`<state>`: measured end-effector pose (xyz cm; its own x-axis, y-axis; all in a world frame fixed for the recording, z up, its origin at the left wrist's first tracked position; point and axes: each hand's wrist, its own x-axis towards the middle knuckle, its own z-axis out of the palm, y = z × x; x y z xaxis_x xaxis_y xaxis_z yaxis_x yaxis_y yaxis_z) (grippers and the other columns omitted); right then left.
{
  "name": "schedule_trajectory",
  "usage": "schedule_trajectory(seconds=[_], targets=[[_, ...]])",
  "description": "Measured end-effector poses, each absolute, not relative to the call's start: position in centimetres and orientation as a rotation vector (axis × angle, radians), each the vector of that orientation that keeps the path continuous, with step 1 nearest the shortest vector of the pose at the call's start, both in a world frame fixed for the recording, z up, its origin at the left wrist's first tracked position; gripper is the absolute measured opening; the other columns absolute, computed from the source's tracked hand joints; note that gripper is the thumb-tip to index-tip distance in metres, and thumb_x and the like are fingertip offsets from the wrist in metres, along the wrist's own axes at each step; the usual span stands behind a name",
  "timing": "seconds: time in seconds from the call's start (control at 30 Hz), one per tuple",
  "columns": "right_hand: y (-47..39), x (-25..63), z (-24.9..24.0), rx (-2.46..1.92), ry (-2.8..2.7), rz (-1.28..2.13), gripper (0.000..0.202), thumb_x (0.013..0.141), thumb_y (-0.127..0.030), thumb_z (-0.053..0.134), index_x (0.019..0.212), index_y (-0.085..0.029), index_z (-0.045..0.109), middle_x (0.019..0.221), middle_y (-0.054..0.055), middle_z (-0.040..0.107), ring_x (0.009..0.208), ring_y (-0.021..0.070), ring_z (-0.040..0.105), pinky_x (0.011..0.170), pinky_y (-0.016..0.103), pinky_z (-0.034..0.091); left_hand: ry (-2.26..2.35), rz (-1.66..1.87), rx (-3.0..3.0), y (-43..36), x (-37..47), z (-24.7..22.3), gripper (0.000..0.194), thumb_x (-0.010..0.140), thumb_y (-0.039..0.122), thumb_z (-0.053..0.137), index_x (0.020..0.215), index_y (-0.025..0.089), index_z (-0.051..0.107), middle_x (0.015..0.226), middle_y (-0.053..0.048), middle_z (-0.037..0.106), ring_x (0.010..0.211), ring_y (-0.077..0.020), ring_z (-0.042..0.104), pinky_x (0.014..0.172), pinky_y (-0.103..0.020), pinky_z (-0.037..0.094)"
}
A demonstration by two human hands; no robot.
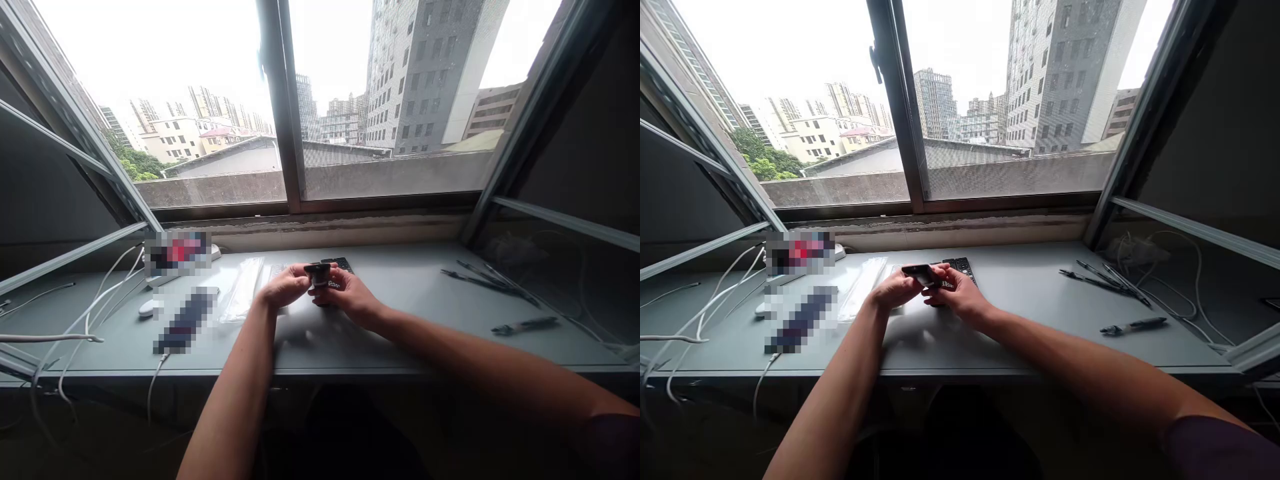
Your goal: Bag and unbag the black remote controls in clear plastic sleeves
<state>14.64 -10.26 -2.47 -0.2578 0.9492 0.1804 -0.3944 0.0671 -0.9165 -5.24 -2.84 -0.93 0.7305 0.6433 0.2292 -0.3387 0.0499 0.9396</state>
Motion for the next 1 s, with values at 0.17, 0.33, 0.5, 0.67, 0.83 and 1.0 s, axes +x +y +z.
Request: schedule_trajectory(seconds=[0.17, 0.33, 0.5, 0.67, 0.83, 1.0], targets=[[-10.3, 14.8, -2.5, -0.711, -1.242, 1.441, 0.048, 0.078, -0.033, 0.099, 0.119, -0.018, 0.077, 0.104, 0.006, 0.080, 0.091, 0.0199, 0.078, 0.089, 0.038, 0.068, 0.269, 0.667, 1.495, -2.8, -5.8, -0.3, 0.046, 0.068, 0.032, 0.103, 0.110, 0.017, 0.089, 0.139, -0.026, 0.074, 0.157, -0.0511, 0.044, 0.113, -0.056, 0.050], [-10.4, 14.8, -2.4, -0.727, -1.285, 1.412, 0.044, 0.078, -0.027, 0.096, 0.117, -0.019, 0.078, 0.105, 0.007, 0.082, 0.092, 0.0205, 0.078, 0.087, 0.037, 0.067, 0.267, 0.598, 1.514, -2.5, -6.2, -0.3, 0.058, 0.066, 0.027, 0.101, 0.122, 0.016, 0.087, 0.156, -0.025, 0.063, 0.163, -0.0492, 0.034, 0.115, -0.052, 0.051], [-10.7, 15.0, -1.8, -0.752, -1.332, 1.394, 0.038, 0.080, -0.027, 0.095, 0.113, -0.018, 0.079, 0.097, 0.006, 0.081, 0.082, 0.0194, 0.077, 0.081, 0.036, 0.065, 0.283, 0.601, 1.478, -2.6, -6.4, -0.4, 0.058, 0.066, 0.035, 0.104, 0.119, 0.017, 0.088, 0.160, -0.024, 0.059, 0.147, -0.0512, 0.056, 0.096, -0.046, 0.060], [-10.9, 14.8, -1.4, -0.760, -1.305, 1.416, 0.045, 0.077, -0.036, 0.098, 0.113, -0.017, 0.077, 0.090, 0.007, 0.080, 0.081, 0.0236, 0.079, 0.067, 0.033, 0.060, 0.285, 0.711, 1.328, -3.3, -5.5, -0.3, 0.063, 0.081, 0.056, 0.094, 0.130, 0.020, 0.083, 0.153, -0.024, 0.066, 0.109, -0.0409, 0.077, 0.071, -0.040, 0.059], [-11.1, 14.7, -1.0, -0.729, -1.298, 1.467, 0.037, 0.084, -0.040, 0.093, 0.108, -0.017, 0.077, 0.088, 0.006, 0.078, 0.071, 0.0187, 0.074, 0.059, 0.029, 0.056, 0.408, 0.850, 1.178, -3.3, -4.6, 0.2, 0.051, 0.102, 0.057, 0.071, 0.137, 0.021, 0.077, 0.147, -0.020, 0.071, 0.117, -0.0374, 0.075, 0.078, -0.038, 0.059], [-10.7, 15.0, -1.3, -0.728, -1.231, 1.544, 0.036, 0.089, -0.042, 0.089, 0.110, -0.016, 0.077, 0.107, 0.012, 0.081, 0.073, 0.0173, 0.075, 0.057, 0.027, 0.057, 0.401, 0.953, 1.157, -2.9, -4.4, 0.2, 0.046, 0.100, 0.044, 0.077, 0.139, 0.022, 0.072, 0.148, -0.019, 0.071, 0.116, -0.0332, 0.076, 0.075, -0.034, 0.057]])
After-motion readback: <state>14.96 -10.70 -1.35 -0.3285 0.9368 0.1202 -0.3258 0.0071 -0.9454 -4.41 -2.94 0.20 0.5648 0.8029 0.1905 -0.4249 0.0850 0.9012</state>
